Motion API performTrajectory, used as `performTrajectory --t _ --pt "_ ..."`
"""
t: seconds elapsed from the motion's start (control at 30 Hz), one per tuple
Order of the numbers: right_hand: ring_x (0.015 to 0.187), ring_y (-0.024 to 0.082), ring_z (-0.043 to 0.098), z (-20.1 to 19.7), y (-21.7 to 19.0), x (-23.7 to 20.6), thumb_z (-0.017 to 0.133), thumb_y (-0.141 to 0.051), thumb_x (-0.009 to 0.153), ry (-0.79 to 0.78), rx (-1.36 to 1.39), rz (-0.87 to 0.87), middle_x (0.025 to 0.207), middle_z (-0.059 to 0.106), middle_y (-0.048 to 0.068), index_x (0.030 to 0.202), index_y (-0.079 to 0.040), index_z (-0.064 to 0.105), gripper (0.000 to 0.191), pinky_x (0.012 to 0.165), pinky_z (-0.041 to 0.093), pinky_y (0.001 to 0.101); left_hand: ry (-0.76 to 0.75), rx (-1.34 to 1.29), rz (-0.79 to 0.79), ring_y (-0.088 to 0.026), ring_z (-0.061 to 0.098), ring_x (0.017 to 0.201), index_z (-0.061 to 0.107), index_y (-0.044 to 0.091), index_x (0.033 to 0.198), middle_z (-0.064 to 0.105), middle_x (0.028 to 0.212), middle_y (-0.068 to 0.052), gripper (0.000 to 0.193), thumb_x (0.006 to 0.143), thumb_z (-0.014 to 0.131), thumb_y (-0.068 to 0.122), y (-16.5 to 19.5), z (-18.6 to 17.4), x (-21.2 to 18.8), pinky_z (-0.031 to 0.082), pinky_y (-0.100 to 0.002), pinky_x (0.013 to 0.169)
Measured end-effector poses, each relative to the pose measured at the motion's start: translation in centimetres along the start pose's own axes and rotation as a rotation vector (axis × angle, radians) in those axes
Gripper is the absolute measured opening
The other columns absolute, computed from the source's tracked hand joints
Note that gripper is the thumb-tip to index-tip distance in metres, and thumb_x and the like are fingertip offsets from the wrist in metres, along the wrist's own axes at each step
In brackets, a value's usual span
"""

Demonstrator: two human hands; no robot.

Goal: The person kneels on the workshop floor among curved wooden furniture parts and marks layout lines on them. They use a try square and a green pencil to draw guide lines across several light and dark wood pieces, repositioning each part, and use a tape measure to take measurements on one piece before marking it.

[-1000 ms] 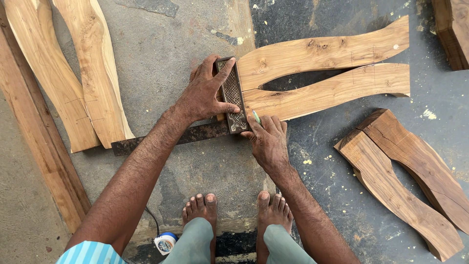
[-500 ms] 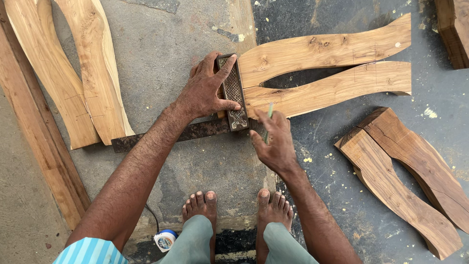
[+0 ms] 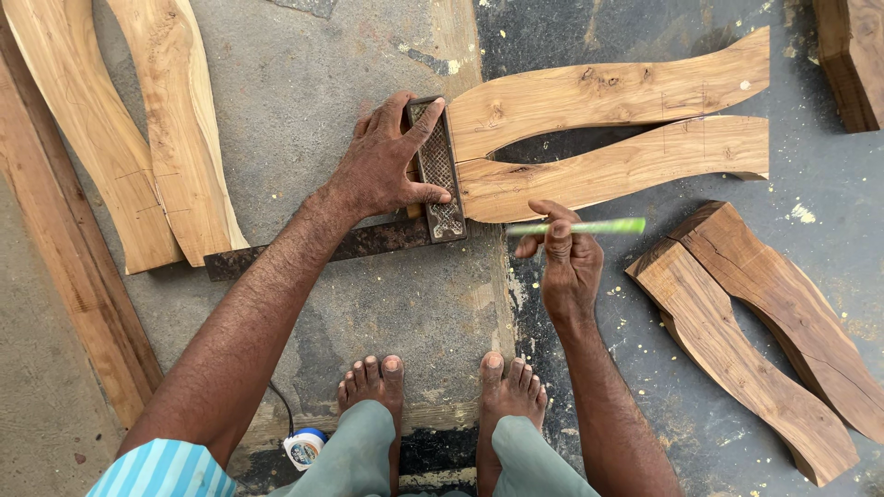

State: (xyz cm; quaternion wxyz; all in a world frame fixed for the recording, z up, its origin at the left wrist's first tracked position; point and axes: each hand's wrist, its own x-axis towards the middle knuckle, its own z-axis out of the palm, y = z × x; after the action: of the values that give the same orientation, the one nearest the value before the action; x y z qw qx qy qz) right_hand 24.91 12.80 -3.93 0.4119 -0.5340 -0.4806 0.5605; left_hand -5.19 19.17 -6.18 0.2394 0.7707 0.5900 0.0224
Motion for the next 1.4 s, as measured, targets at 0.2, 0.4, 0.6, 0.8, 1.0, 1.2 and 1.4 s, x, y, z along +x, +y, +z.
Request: performTrajectory --t 0.2,0.4,0.6,0.8,1.0,1.2,1.4 --pt "0.087 0.019 0.079 2.4 0.1 6.7 0.06 -0.017 0.104 -0.096 -0.198 -0.201 0.101 0.078 0.017 0.114 0.0 0.073 0.024 0.066 0.067 0.027 -0.039 0.001 -0.041 -0.042 0.027 0.15 0.018 0.029 0.163 0.025 0.157 -0.024 0.126 0.066 0.078 0.082 0.6 -0.8 0.1 0.014 -0.065 0.124" --pt "0.092 0.019 0.079 6.4 -1.4 11.5 0.066 -0.019 0.103 -0.162 -0.383 -0.23 0.114 0.077 0.018 0.121 -0.001 0.073 0.026 0.073 0.068 0.0303 -0.066 0.002 -0.06 -0.043 0.027 0.149 0.017 0.029 0.163 0.023 0.158 -0.025 0.126 0.067 0.08 0.08 1.0 -1.4 0.1 0.015 -0.064 0.123" --pt "0.097 0.026 0.074 5.2 -3.3 10.9 0.068 -0.024 0.102 -0.391 -0.689 -0.233 0.112 0.078 0.018 0.127 -0.008 0.074 0.031 0.095 0.058 0.0475 -0.051 0.007 -0.045 -0.043 0.027 0.15 0.018 0.028 0.163 0.023 0.158 -0.025 0.126 0.067 0.081 0.078 1.0 -1.5 0.1 0.016 -0.065 0.123" --pt "0.105 0.026 0.073 1.9 -5.0 5.8 0.068 -0.025 0.097 -0.676 -0.796 -0.261 0.112 0.079 0.015 0.119 -0.008 0.076 0.029 0.105 0.049 0.0571 -0.063 0.019 -0.049 -0.043 0.027 0.15 0.017 0.027 0.163 0.023 0.157 -0.025 0.127 0.066 0.08 0.08 1.1 -1.4 0.1 0.016 -0.064 0.124" --pt "0.105 0.022 0.076 1.8 -6.7 7.9 0.068 -0.026 0.097 -0.522 -0.644 0.058 0.123 0.075 0.015 0.117 -0.009 0.076 0.028 0.087 0.066 0.0445 -0.064 0.033 -0.042 -0.043 0.027 0.149 0.017 0.027 0.163 0.023 0.158 -0.026 0.125 0.068 0.077 0.082 1.2 -1.5 0.1 0.016 -0.065 0.123" --pt "0.108 0.025 0.069 6.5 -3.5 14.3 0.064 -0.029 0.104 -0.493 -0.81 -0.241 0.13 0.072 0.015 0.132 -0.008 0.068 0.036 0.093 0.058 0.0453 -0.103 0.037 -0.069 -0.044 0.027 0.149 0.016 0.03 0.163 0.021 0.158 -0.026 0.125 0.068 0.076 0.083 1.1 -1.4 0.1 0.016 -0.063 0.122" --pt "0.12 0.025 0.063 1.7 -4.7 6.1 0.062 -0.031 0.1 -0.746 -0.903 -0.337 0.127 0.073 0.013 0.132 -0.009 0.07 0.04 0.109 0.04 0.054 -0.086 0.033 -0.054 -0.044 0.027 0.15 0.015 0.029 0.164 0.022 0.159 -0.027 0.127 0.066 0.074 0.085 0.9 -1.1 0.3 0.016 -0.065 0.124"
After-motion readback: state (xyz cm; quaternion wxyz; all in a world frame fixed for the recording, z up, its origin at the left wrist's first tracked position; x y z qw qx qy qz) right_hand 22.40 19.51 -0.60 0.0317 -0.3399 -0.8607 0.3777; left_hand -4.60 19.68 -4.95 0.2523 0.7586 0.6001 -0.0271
